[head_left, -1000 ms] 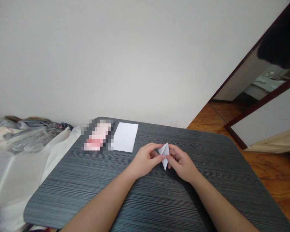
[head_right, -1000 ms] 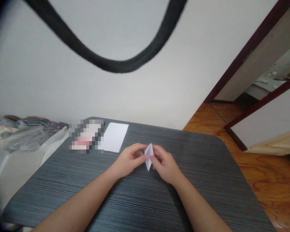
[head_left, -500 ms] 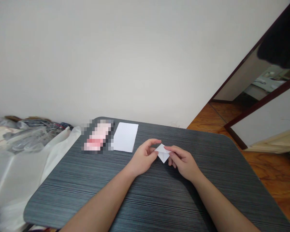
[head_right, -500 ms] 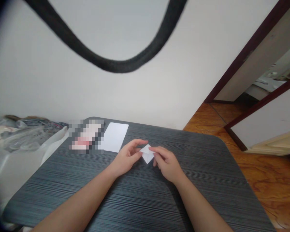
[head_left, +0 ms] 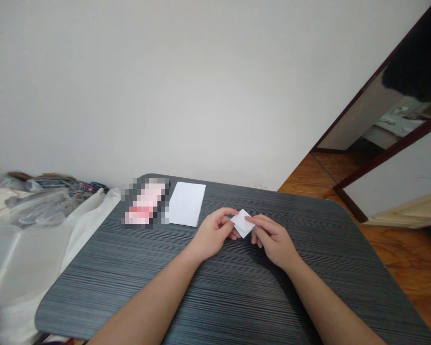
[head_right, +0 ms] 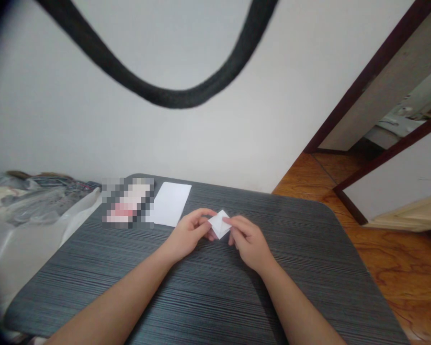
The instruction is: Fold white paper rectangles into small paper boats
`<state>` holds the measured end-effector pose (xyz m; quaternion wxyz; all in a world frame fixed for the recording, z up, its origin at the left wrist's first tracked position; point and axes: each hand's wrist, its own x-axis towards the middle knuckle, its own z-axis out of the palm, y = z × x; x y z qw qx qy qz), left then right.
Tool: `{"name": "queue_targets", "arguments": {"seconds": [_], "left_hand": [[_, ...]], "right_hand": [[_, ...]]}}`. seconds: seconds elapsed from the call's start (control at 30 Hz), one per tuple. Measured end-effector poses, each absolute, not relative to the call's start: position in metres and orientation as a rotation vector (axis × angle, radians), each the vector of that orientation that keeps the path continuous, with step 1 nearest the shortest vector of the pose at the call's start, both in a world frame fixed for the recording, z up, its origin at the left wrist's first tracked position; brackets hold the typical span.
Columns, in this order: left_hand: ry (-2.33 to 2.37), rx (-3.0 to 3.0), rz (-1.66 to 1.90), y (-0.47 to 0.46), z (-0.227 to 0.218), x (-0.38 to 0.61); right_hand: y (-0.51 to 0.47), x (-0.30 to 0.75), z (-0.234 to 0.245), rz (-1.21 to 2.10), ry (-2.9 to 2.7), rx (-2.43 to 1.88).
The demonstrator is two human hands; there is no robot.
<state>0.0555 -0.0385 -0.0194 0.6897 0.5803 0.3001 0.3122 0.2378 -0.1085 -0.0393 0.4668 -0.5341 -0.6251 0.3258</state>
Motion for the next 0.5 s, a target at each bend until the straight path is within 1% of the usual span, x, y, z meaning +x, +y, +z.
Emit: {"name": "queue_targets", "arguments": {"seconds": [0.2, 0.5], "left_hand": [[0.645, 1.235, 0.72, -0.0374, -0.0234, 0.0559], [0.648, 1.25, 0.738, -0.04, -0.0177, 0.0544]], "right_hand": [[-0.1088, 0.2367, -0.0388, 0.786, -1.563, -1.305], [-0.1095, 0.2355, -0.0404, 0.784, -1.631, -1.243]]}}
